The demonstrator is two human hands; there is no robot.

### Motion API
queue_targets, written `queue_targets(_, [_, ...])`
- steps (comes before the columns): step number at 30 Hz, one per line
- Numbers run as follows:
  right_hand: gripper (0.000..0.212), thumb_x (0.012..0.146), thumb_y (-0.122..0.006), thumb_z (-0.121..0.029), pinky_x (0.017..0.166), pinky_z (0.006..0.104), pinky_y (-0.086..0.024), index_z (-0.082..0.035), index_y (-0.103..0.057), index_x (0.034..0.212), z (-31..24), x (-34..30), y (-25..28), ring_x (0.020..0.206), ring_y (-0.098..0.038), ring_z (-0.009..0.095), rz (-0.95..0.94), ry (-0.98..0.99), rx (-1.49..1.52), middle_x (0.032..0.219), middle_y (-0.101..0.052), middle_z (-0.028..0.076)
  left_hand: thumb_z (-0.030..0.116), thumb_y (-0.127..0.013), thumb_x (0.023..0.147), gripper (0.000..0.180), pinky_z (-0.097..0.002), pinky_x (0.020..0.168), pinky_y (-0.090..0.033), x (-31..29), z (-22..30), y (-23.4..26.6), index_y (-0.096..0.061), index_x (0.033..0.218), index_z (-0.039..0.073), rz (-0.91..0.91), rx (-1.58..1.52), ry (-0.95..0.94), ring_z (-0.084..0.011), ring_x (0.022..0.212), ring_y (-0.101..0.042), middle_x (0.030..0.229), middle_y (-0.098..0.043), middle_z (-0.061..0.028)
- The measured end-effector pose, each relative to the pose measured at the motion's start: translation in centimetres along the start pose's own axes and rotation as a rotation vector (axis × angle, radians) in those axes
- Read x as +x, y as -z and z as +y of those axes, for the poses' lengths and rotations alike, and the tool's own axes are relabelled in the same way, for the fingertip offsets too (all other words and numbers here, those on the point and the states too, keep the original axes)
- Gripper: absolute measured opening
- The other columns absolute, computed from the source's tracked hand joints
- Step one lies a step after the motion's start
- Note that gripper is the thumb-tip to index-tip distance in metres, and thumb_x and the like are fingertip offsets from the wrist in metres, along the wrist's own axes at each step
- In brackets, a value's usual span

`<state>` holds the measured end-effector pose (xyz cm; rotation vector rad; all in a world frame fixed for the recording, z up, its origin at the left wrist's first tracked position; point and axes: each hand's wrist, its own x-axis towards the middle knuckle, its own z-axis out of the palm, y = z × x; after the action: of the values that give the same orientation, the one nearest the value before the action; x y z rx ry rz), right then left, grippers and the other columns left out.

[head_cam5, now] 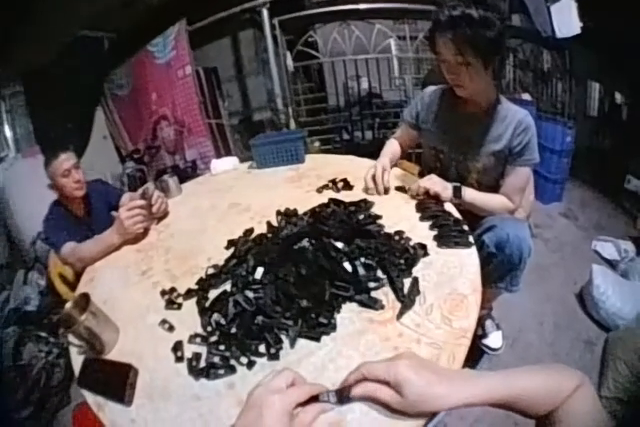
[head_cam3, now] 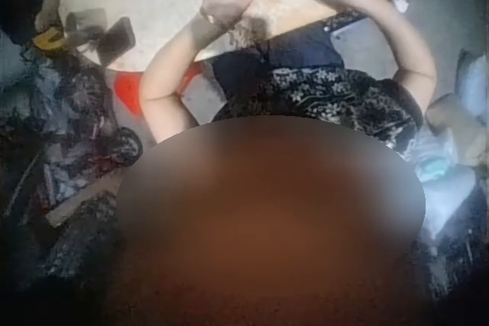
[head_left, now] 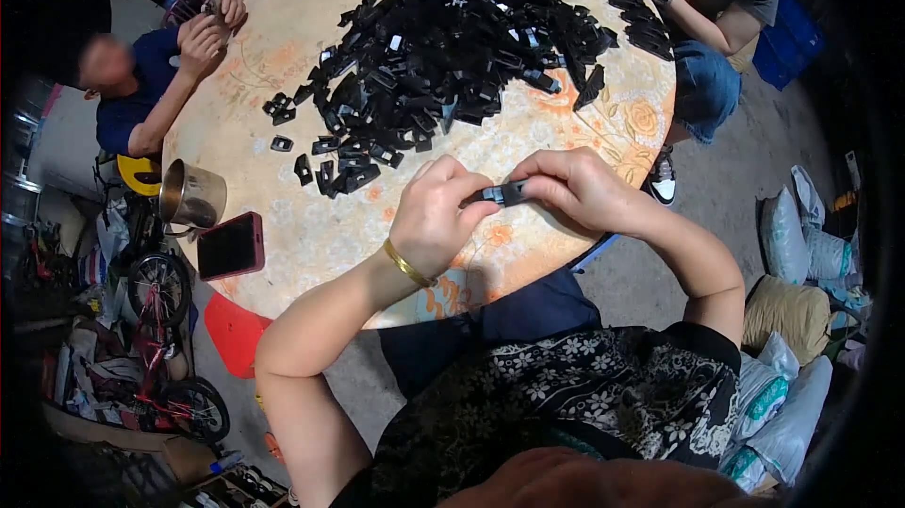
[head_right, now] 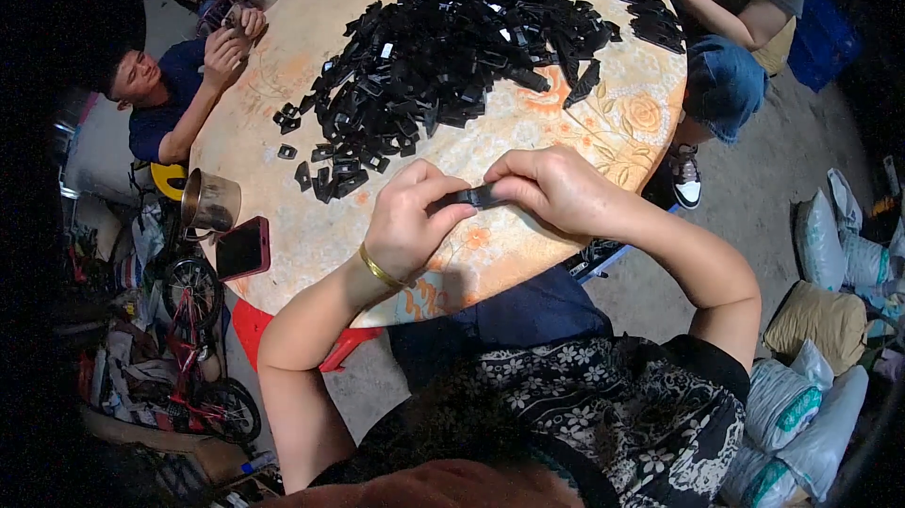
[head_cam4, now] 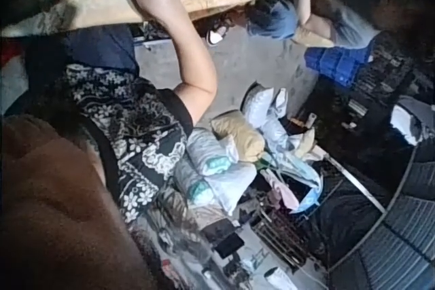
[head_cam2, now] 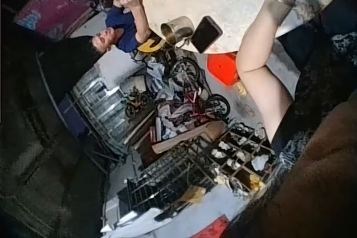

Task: The person assembles small black plastic components by hand from a pile of parts on a table.

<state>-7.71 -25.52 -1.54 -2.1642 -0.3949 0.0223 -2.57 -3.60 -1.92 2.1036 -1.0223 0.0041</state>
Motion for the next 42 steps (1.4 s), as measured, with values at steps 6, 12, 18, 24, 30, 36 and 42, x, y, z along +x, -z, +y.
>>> queue_targets(6, [0.026,0.077,-0.073,-0.018,0.067,0.0375,-0.049,-0.004,-0.068,0.098,-0.2,-0.6,0.7,0.078,-0.061,0.029,0.108,0.168,-0.294,0.081,-0.062,0.010,0.005,-0.078,0.069,0.023,-0.0291,0.059,-0.047,0.1,0.0,0.4,-0.069,0.090,-0.001,0.000,-0.037,0.031,-0.0189,0.067,-0.059,0.080,-0.060,-0.0104])
queue_targets(12, [0.032,0.068,-0.076,-0.012,0.067,0.0352,-0.048,-0.002,-0.068,0.098,-0.3,0.2,1.3,0.079,-0.058,0.027,0.088,0.314,-0.450,0.083,-0.058,0.009,0.004,-0.078,0.068,0.019,-0.0292,0.057,-0.046,0.4,-0.4,0.6,-0.069,0.083,-0.002,-0.046,-0.051,0.054,-0.0189,0.064,-0.058,0.073,-0.059,-0.0101])
queue_targets(18, [0.031,0.072,-0.075,-0.017,0.067,0.0367,-0.047,-0.001,-0.066,0.097,0.3,1.0,0.0,0.079,-0.057,0.028,0.055,0.411,-0.401,0.082,-0.055,0.010,0.010,-0.079,0.068,0.020,-0.0323,0.059,-0.045,0.9,-0.2,0.4,-0.067,0.079,-0.001,-0.050,-0.012,-0.032,-0.0228,0.065,-0.058,0.073,-0.058,-0.0110])
queue_targets(24, [0.031,0.079,-0.071,-0.026,0.072,0.0347,-0.049,-0.004,-0.067,0.100,0.4,3.4,1.7,0.087,-0.060,0.030,-0.051,0.294,-0.338,0.091,-0.059,0.013,0.018,-0.073,0.077,0.019,-0.0332,0.068,-0.049,6.0,-1.4,4.8,-0.070,0.087,0.002,-0.166,0.116,-0.023,-0.0265,0.072,-0.061,0.082,-0.064,-0.0112])
queue_targets(30, [0.028,0.077,-0.066,-0.017,0.072,0.0373,-0.050,-0.001,-0.065,0.101,1.9,8.3,-1.0,0.083,-0.057,0.028,0.293,0.405,-0.811,0.086,-0.055,0.010,0.019,-0.073,0.074,0.033,-0.0371,0.095,-0.044,12.6,-4.8,4.9,-0.069,0.105,0.007,-0.016,0.672,-0.045,-0.0300,0.106,-0.051,0.113,-0.060,-0.0104])
queue_targets(36, [0.014,0.075,-0.061,-0.010,0.070,0.0345,-0.050,-0.004,-0.063,0.087,2.9,7.3,-0.8,0.085,-0.058,0.026,0.370,0.426,-0.649,0.084,-0.057,0.010,0.014,-0.071,0.074,0.021,-0.0413,0.086,-0.047,11.4,-6.0,4.5,-0.071,0.094,0.008,0.287,0.666,-0.162,-0.0307,0.100,-0.054,0.099,-0.065,-0.0092])
queue_targets(42, [0.015,0.076,-0.062,-0.002,0.074,0.0372,-0.051,0.000,-0.062,0.090,2.2,5.5,1.1,0.085,-0.061,0.030,0.238,0.266,-0.046,0.093,-0.061,0.011,0.008,-0.068,0.085,0.020,-0.0239,0.064,-0.049,6.4,-4.4,6.0,-0.066,0.103,0.000,0.488,-0.153,0.177,-0.0099,0.070,-0.061,0.079,-0.066,-0.0059])
